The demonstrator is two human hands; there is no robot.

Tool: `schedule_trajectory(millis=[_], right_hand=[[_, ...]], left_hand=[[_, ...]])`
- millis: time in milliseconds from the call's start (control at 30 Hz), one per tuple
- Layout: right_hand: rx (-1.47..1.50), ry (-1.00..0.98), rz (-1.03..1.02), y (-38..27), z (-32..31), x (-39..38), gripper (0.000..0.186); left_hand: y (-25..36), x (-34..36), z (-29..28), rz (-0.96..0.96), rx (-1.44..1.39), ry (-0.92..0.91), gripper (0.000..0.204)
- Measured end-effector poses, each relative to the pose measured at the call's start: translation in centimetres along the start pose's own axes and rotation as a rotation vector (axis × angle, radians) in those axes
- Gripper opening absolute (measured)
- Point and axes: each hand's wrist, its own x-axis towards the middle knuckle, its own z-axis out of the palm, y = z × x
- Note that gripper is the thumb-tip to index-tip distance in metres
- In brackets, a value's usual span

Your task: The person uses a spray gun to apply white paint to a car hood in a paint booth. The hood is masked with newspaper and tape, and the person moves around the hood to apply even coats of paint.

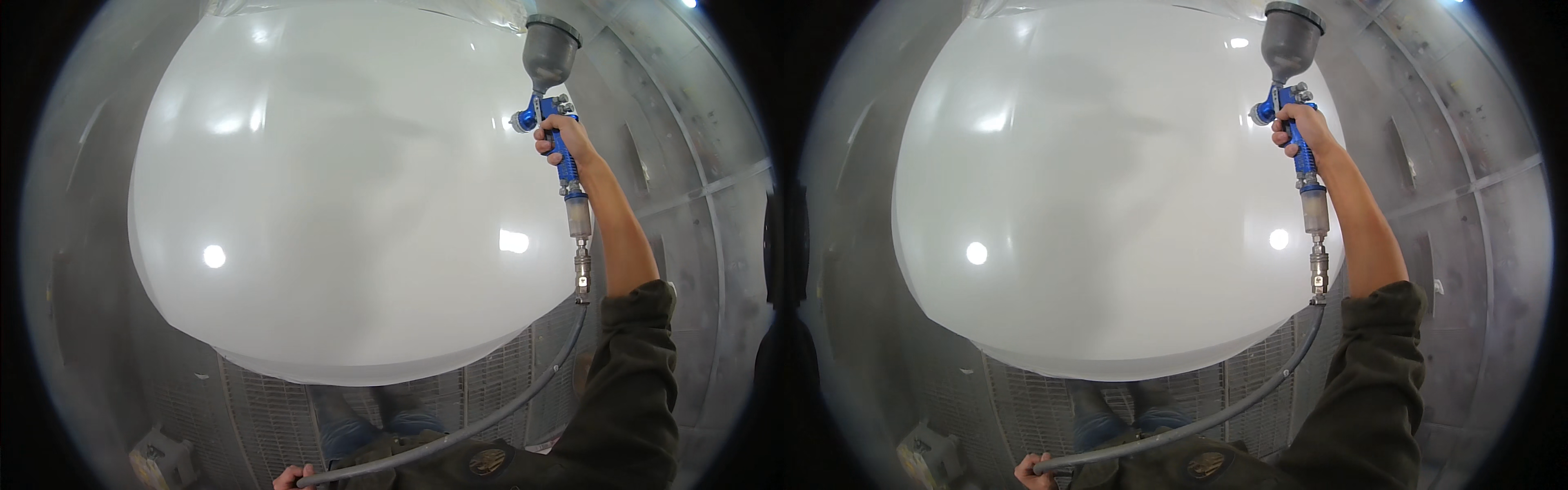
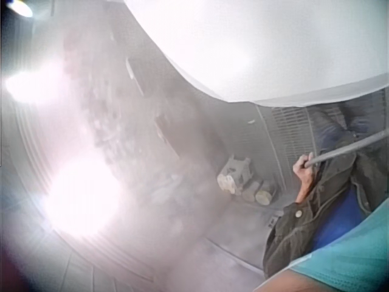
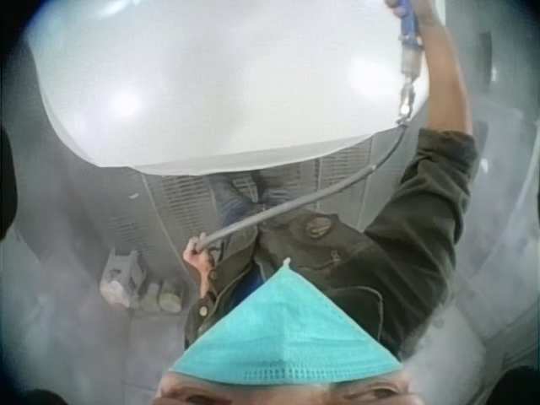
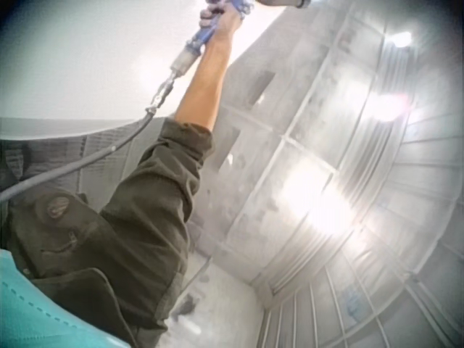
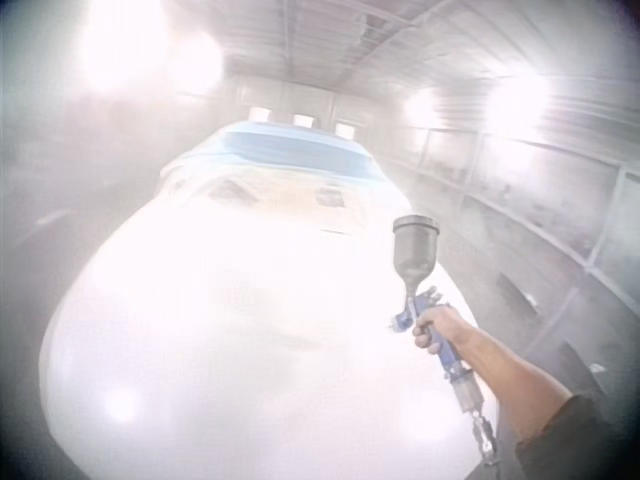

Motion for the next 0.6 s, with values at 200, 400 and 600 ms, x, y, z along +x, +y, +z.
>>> schedule_trajectory(millis=[200, 400, 600], right_hand=[[-0.086, 0.2, -0.034, 0.1, -0.4, -0.6, 0.013], [-0.298, 0.583, -0.107, 0.1, 2.4, -4.2, 0.014], [-0.346, 0.657, -0.166, -1.0, 8.8, -10.5, 0.029]], left_hand=[[-1.0, 2.7, -6.1, -0.054, 0.273, -0.138, 0.02], [1.0, 5.2, -13.4, 0.281, 0.443, -0.22, 0.01], [-0.6, 8.7, -23.0, 0.169, 0.512, -0.353, 0.01]])
